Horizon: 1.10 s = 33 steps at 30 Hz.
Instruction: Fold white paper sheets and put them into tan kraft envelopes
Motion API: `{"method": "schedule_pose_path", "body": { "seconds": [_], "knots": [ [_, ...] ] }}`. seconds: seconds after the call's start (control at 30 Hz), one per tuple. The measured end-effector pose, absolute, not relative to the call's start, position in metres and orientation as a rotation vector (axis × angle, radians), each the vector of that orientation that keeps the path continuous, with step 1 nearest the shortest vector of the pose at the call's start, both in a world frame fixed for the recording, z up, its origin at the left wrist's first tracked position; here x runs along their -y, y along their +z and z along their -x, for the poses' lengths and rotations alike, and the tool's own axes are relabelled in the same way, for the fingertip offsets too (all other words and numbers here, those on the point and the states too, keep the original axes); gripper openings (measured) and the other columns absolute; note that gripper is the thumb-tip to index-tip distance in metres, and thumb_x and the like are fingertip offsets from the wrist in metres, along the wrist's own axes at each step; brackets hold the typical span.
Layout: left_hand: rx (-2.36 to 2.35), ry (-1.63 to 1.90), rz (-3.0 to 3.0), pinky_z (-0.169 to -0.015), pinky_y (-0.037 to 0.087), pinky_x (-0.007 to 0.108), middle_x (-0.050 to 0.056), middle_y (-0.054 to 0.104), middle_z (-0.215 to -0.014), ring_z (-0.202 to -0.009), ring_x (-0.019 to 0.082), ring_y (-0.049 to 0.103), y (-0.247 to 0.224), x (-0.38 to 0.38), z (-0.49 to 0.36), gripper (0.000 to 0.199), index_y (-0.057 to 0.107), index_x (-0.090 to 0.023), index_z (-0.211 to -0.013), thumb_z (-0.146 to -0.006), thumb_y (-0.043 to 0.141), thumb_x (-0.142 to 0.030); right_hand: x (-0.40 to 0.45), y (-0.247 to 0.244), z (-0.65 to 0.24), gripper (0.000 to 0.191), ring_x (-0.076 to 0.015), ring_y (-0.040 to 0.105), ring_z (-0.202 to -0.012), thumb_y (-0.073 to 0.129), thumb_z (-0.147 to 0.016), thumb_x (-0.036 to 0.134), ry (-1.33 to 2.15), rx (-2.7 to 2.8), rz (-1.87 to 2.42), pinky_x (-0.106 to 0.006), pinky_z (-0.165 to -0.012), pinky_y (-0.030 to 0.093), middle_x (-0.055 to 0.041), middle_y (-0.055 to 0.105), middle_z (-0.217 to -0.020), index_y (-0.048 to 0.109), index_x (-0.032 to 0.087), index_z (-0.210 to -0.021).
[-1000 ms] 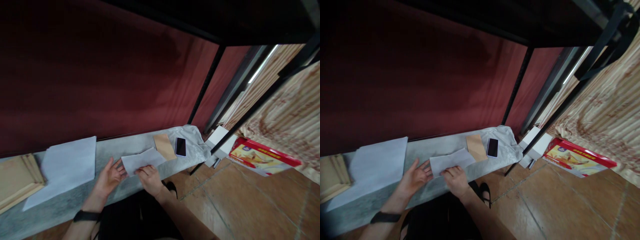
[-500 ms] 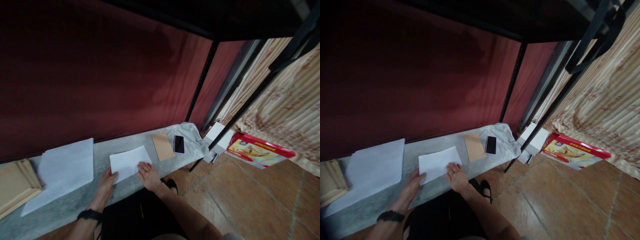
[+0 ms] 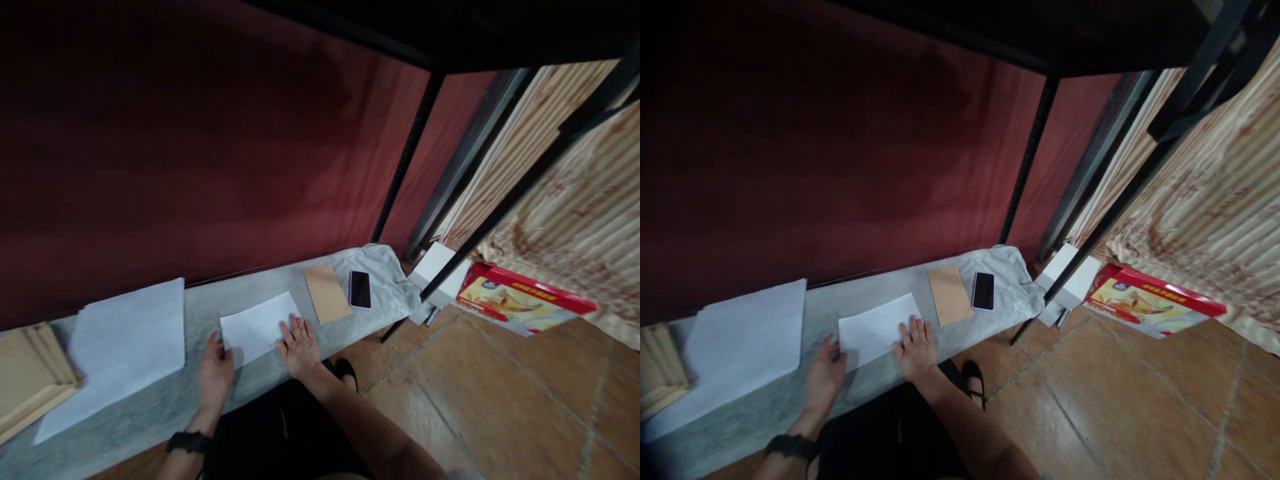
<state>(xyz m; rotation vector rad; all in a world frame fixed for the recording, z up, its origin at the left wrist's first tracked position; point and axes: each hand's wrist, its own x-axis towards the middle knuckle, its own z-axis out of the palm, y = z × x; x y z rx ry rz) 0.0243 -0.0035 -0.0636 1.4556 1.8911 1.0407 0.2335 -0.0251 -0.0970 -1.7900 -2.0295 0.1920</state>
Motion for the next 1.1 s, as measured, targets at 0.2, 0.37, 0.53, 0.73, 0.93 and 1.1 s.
{"method": "schedule_pose_path", "body": {
  "seconds": [0.2,0.37,0.53,0.73,0.93,1.1],
  "knots": [
    [-1.941,0.667,-2.153,-0.12,0.023,0.058,0.019,0.034,-0.163,-0.152,0.037,0.025,-0.064,0.01,-0.083,0.056,0.049,-0.015,-0.149,-0.096,0.041,-0.034,0.026,-0.097,-0.231,0.055,-0.0293,0.034,-0.149,0.045,-0.104,0.049,0.171,2.006,1.786,-0.049,-0.122,0.027,-0.0115,0.031,-0.163,0.044,0.026,-0.153],
    [-1.894,0.402,-2.374,-0.122,0.02,0.055,0.017,0.035,-0.163,-0.153,0.034,0.026,-0.081,0.005,-0.085,0.06,0.048,-0.015,-0.15,-0.099,0.032,-0.043,0.028,-0.093,-0.233,0.05,-0.0281,0.035,-0.149,0.044,-0.105,0.041,0.181,2.009,1.796,-0.049,-0.122,0.027,-0.0104,0.033,-0.163,0.045,0.025,-0.153],
    [-1.906,0.399,-2.429,-0.123,0.02,0.051,0.014,0.034,-0.164,-0.154,0.03,0.025,-0.085,0.006,-0.063,0.062,0.043,-0.018,-0.153,-0.1,0.03,-0.047,0.015,-0.084,-0.227,0.047,-0.0287,0.04,-0.146,0.043,-0.105,0.039,0.213,1.997,1.812,-0.05,-0.122,0.028,-0.0123,0.042,-0.158,0.052,0.021,-0.148],
    [-1.904,0.337,-2.455,-0.123,0.018,0.053,0.016,0.038,-0.162,-0.152,0.031,0.028,-0.087,0.006,-0.063,0.06,0.048,-0.015,-0.15,-0.1,0.029,-0.043,-0.029,-0.073,-0.213,0.047,-0.0245,0.037,-0.148,0.038,-0.107,0.041,0.278,2.238,1.638,-0.047,-0.122,0.026,-0.0066,0.039,-0.161,0.048,0.025,-0.15],
    [-1.933,0.347,-2.423,-0.124,0.017,0.052,0.015,0.036,-0.163,-0.153,0.03,0.027,-0.084,0.007,-0.065,0.062,0.042,-0.017,-0.153,-0.101,0.029,-0.048,-0.049,-0.075,-0.226,0.055,-0.0262,0.034,-0.149,0.037,-0.107,0.044,0.281,2.124,1.827,-0.047,-0.123,0.024,-0.0113,0.031,-0.163,0.039,0.02,-0.155],
    [-1.923,0.325,-2.397,-0.123,0.019,0.053,0.014,0.035,-0.163,-0.153,0.029,0.027,-0.081,0.008,-0.065,0.062,0.04,-0.019,-0.155,-0.101,0.031,-0.048,-0.048,-0.074,-0.232,0.06,-0.0275,0.031,-0.151,0.036,-0.106,0.043,0.276,2.082,1.894,-0.047,-0.123,0.023,-0.0157,0.029,-0.163,0.035,0.011,-0.157]
  ]
}}
